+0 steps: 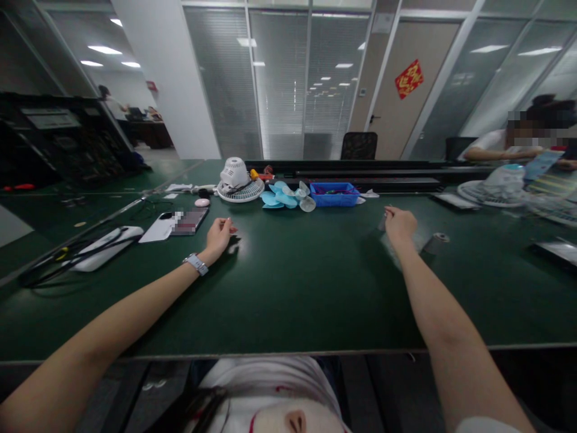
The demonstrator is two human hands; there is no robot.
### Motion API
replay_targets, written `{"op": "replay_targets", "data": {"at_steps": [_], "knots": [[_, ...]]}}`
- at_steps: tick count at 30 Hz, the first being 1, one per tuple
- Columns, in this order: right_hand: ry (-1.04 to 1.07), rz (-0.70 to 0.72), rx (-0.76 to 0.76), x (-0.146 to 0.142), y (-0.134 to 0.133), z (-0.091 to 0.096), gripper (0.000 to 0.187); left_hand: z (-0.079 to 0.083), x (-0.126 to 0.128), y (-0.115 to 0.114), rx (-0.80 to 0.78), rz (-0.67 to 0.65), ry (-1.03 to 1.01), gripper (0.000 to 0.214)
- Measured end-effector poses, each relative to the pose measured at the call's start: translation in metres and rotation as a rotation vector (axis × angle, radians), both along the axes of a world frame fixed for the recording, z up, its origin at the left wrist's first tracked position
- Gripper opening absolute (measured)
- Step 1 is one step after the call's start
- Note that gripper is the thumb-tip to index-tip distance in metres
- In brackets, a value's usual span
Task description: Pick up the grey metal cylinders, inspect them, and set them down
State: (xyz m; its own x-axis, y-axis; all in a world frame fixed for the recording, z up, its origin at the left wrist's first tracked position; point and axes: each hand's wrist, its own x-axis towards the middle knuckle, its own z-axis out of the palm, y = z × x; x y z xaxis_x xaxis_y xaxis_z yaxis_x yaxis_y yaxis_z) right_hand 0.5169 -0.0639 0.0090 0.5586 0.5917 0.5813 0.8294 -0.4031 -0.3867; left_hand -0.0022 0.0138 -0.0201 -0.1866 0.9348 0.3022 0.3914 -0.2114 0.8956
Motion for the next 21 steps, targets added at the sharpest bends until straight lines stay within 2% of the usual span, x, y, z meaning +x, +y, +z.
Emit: {"op": "replay_targets", "data": {"at_steps": [5,13,16,19,21], "knots": [[0.008,-0.048,-0.054,-0.005,-0.006,-0.003,0.035,-0.004,-0.001,0.002,0.002,-0.006,0.003,0.027],[0.07,-0.042,-0.007,-0.007,-0.009,-0.016,0.042,-0.007,-0.002,0.004,0.018,-0.02,0.016,0.029],[0.07,-0.002,0.03,-0.007,-0.009,-0.019,0.056,-0.006,-0.002,0.003,0.021,-0.019,0.02,0.027],[0.179,-0.04,0.049,-0.009,-0.008,-0.021,0.076,-0.005,-0.002,0.002,0.018,-0.015,0.031,0.026],[0.277,-0.077,0.043,-0.008,-0.006,-0.021,0.076,-0.005,-0.002,0.002,0.012,-0.014,0.037,0.026]]}}
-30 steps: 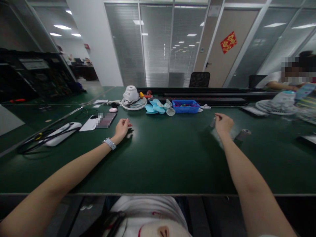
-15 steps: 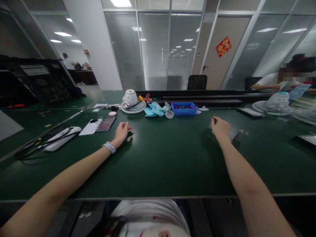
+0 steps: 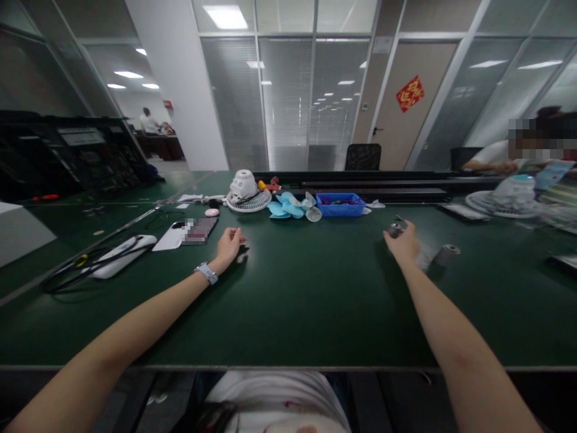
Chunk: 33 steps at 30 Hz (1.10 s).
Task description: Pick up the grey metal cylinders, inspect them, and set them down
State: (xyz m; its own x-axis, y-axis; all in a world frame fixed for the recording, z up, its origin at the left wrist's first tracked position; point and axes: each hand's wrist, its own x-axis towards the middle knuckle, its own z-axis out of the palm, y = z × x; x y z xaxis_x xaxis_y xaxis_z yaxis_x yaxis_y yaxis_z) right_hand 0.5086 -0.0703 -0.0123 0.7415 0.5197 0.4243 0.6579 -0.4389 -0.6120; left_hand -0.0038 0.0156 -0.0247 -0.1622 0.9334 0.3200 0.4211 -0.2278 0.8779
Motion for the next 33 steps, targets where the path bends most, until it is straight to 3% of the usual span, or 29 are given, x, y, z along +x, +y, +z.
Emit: {"op": "replay_targets", "data": {"at_steps": [7,13,17,20,25,27,30,33], "knots": [[0.169,-0.02,0.095,0.008,0.007,-0.006,0.062,0.001,0.0,-0.001,-0.012,-0.01,0.01,0.026],[0.133,-0.032,0.01,0.012,0.008,-0.007,0.044,0.0,0.0,0.0,-0.016,0.006,-0.022,0.022],[0.067,-0.022,0.082,-0.002,0.014,0.003,0.04,-0.001,0.001,0.001,-0.02,0.025,-0.074,0.026],[0.019,0.2,0.158,-0.044,0.026,0.011,0.045,0.0,0.001,-0.001,0.018,0.014,-0.049,0.026],[0.224,0.867,0.172,-0.164,0.03,0.009,0.048,0.012,0.008,-0.019,0.154,-0.15,0.148,0.022],[0.296,1.049,0.135,-0.208,0.021,0.006,0.047,0.02,0.014,-0.031,0.243,-0.238,0.226,0.02],[0.306,1.173,0.095,-0.248,0.004,0.003,0.043,0.033,0.029,-0.051,0.408,-0.375,0.353,0.023],[0.268,1.233,0.085,-0.26,-0.005,-0.001,0.038,0.04,0.048,-0.067,0.48,-0.519,0.451,0.033]]}}
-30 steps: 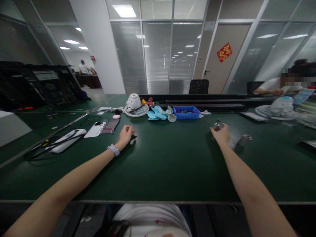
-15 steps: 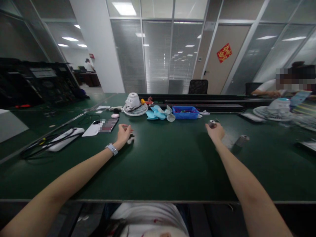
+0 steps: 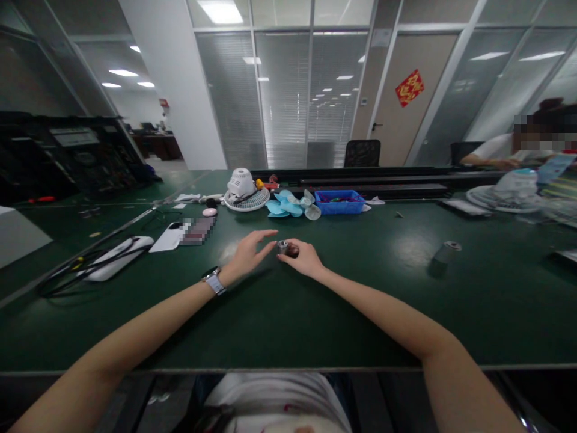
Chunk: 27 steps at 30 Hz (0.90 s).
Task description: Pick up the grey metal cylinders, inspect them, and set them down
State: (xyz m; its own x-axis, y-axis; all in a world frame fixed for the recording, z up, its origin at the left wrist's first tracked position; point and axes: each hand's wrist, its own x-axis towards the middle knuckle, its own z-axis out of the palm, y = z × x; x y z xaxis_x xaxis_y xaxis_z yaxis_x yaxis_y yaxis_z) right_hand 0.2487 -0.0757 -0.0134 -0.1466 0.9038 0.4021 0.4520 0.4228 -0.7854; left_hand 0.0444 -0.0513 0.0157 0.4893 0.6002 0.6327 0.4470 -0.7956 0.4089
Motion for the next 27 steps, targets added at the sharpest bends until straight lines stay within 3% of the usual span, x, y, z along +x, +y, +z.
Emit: {"op": "replay_targets", "data": {"at_steps": [4,8,12,18,21,27], "knots": [[-0.028,0.002,0.034,0.002,0.001,-0.006,0.034,0.003,0.021,-0.004,-0.003,-0.092,0.11,0.03],[-0.074,-0.031,0.024,0.003,0.002,-0.007,0.035,0.009,0.03,0.005,-0.065,-0.018,0.113,0.023],[-0.095,-0.023,0.029,0.002,0.0,-0.006,0.036,0.017,0.032,0.009,-0.144,-0.057,0.045,0.02],[-0.082,-0.074,-0.008,0.003,0.001,-0.006,0.043,0.022,0.028,0.005,0.01,-0.008,-0.062,0.012],[-0.071,-0.043,0.015,0.002,0.0,-0.007,0.042,0.013,0.013,0.007,-0.088,0.008,-0.091,0.023],[-0.031,-0.051,0.011,0.004,-0.003,-0.001,0.043,-0.023,-0.016,0.021,-0.312,0.045,0.004,0.037]]}}
